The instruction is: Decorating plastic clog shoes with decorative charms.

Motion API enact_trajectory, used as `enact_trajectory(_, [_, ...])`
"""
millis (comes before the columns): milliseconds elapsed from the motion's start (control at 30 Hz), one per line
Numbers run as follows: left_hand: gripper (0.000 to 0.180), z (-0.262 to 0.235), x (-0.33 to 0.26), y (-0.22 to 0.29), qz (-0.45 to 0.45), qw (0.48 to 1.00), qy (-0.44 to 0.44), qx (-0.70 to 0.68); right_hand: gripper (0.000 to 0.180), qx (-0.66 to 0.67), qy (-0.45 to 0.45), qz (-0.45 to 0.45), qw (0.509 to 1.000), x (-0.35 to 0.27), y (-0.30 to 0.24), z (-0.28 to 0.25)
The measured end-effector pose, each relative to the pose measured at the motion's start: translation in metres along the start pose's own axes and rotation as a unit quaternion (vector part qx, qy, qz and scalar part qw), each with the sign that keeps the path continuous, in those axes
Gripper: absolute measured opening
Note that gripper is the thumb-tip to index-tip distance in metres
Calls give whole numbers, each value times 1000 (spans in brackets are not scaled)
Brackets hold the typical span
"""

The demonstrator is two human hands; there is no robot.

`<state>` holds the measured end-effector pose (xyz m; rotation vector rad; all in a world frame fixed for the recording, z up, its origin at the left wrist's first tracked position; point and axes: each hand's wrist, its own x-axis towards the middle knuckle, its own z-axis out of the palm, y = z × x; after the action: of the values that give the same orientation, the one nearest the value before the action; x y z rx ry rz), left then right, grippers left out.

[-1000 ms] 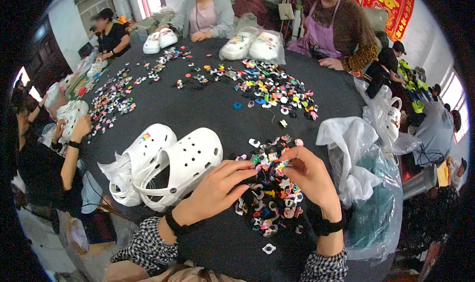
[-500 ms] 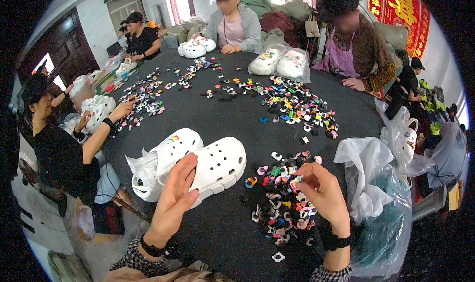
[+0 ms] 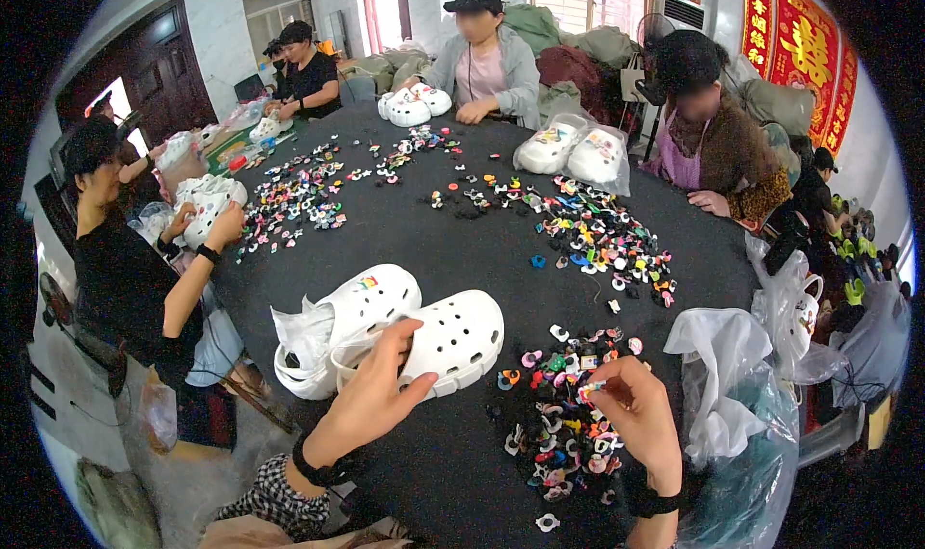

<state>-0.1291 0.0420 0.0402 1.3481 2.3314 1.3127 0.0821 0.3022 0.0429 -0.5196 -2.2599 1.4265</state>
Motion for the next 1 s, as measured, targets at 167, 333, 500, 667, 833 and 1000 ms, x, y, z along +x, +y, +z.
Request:
enact_trajectory(167, [61, -17, 21, -14, -96, 913, -70, -390, 19, 32, -47, 1, 998, 0, -22, 11])
enact_trajectory(333, [65, -19, 34, -15, -171, 798, -86, -571, 17, -9, -80, -24, 996, 15, -37, 17])
enact_trajectory(500, [71, -3, 48, -23, -189, 789, -37, -584, 14, -87, -120, -115, 982, 47, -62, 45])
enact_trajectory(667, [74, 6, 53, -27, -183, 817, -28, -546, 16, -54, -134, -80, 986, 88, -54, 82])
enact_trajectory(833, [77, 13, 46, -10, -152, 814, -62, -558, 20, -31, -107, -53, 992, 120, -39, 104])
enact_trajectory(1000, [77, 10, 44, -4, -175, 810, -48, -558, 21, -47, -100, -15, 994, 124, -44, 108])
